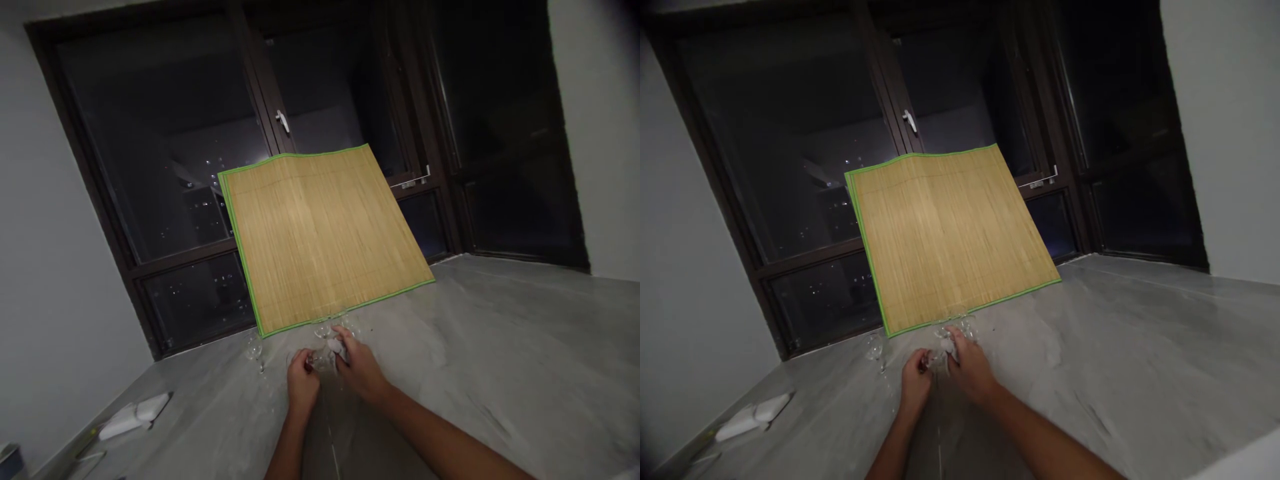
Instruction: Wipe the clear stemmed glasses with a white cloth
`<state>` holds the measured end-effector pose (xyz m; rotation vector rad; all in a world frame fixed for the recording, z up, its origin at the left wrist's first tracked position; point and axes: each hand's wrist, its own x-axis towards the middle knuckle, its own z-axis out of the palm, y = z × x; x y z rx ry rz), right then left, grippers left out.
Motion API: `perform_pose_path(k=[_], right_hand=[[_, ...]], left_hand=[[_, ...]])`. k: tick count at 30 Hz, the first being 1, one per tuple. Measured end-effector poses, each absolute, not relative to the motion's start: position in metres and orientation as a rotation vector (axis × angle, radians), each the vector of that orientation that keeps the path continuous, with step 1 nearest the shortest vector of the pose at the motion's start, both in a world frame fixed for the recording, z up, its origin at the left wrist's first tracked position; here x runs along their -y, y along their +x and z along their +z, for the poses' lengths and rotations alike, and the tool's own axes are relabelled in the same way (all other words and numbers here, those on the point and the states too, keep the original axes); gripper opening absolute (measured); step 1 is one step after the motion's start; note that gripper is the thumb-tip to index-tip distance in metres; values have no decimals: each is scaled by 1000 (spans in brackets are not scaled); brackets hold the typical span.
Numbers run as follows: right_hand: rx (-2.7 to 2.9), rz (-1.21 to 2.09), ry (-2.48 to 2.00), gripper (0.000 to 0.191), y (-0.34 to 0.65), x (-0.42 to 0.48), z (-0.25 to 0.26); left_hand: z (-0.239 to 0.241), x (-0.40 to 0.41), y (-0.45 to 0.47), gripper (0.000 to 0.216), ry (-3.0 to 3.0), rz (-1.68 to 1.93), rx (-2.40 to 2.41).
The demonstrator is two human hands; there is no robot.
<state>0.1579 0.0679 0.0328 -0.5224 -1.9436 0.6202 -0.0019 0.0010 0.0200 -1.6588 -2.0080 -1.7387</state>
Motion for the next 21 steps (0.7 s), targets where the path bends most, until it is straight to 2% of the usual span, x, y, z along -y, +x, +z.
perform_pose_path(k=[6,11,21], right_hand=[[1871,757,-559,49,156,-62,35],[1898,787,-586,54,155,-58,35],[2114,588,-692,63,156,-60,35]], left_hand=[[14,-1,2,11,-1630,-1695,2006],[12,-1,3,12,-1674,-1644,1977],[20,6,10,22,-1645,-1460,1933]])
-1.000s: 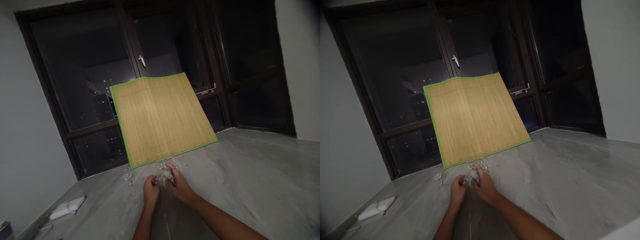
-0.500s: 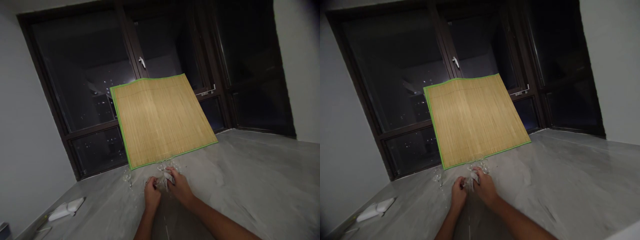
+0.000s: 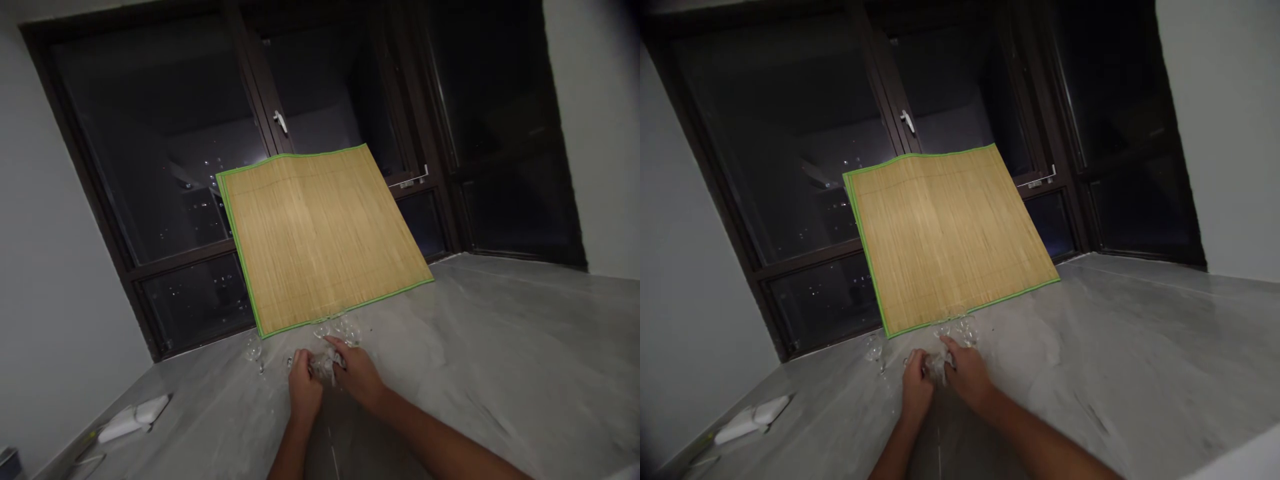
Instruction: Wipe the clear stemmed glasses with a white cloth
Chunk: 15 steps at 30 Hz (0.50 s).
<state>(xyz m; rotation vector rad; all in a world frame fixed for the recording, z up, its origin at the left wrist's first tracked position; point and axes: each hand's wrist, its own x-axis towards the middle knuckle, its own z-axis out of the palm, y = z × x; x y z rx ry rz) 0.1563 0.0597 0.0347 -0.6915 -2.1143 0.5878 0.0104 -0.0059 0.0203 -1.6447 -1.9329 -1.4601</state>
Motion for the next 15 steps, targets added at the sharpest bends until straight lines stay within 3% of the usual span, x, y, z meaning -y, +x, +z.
perform_pose_path(k=[8,15], right_hand=[[2278,470,-727,73,157,-58,37],[2171,644,-627,78,156,-67,28]], left_hand=[[18,8,12,27,-1707,-1419,1913],[23,11,20,35,-1720,-1300,2016]])
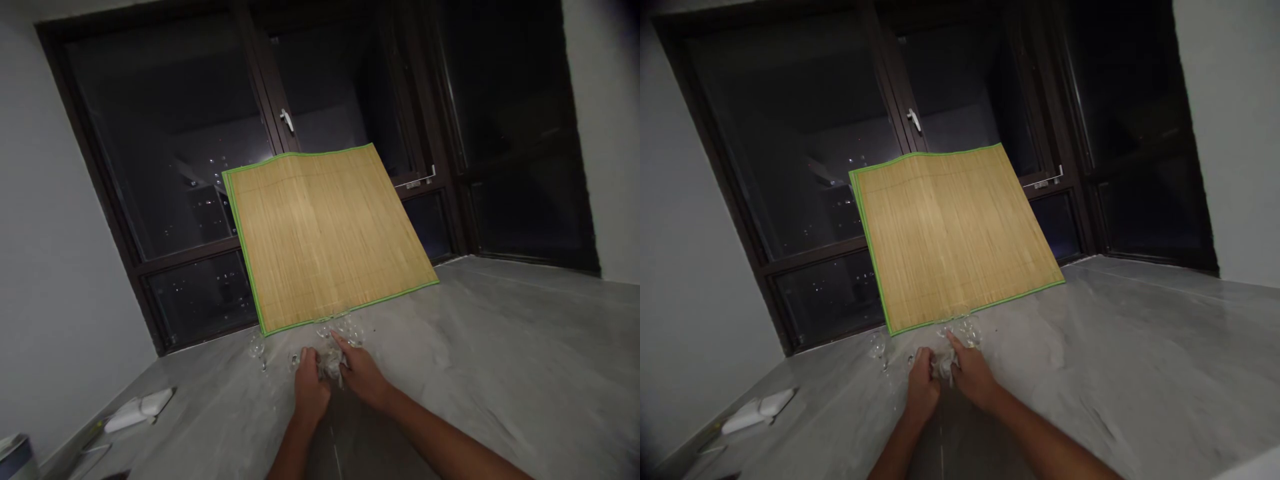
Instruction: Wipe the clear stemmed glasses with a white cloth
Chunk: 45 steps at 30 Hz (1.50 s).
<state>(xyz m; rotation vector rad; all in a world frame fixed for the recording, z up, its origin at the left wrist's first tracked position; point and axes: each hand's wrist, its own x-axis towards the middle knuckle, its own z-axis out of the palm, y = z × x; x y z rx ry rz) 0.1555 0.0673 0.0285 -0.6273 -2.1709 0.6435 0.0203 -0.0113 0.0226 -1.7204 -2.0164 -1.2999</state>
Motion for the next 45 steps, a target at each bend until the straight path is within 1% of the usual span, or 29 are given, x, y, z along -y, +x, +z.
perform_pose_path(k=[7,11,15,18,20,25,28,30,34,36,39,42,45], right_hand=[[2108,685,-709,71,156,-61,30],[2057,753,-573,72,158,-64,31],[2004,861,-411,68,164,-60,36],[2063,878,-320,83,166,-56,37],[2089,864,-291,88,166,-58,35],[1995,881,-264,74,163,-65,32],[1921,841,-287,65,161,-64,32],[1877,795,-317,59,161,-62,32],[1759,724,-424,46,161,-64,33],[1725,717,-466,47,160,-67,32],[1746,742,-472,52,157,-69,29],[1755,764,-470,54,154,-68,27],[1708,745,-483,49,156,-66,29]], left_hand=[[21,13,19,36,-1798,-1286,2012],[19,10,11,31,-1844,-1341,2042],[20,9,5,28,-1823,-1428,2060],[19,8,4,25,-1762,-1465,2111],[18,7,5,25,-1727,-1451,2139],[22,8,7,26,-1776,-1384,2091],[26,8,9,22,-1793,-1413,2008],[27,7,10,16,-1754,-1542,2008],[27,5,4,10,-1573,-1995,2089],[29,5,-1,16,-1515,-2117,2118],[34,6,-2,32,-1545,-2243,2198],[40,5,10,44,-1703,-2332,2302],[46,5,27,58,-1947,-2399,2312]])
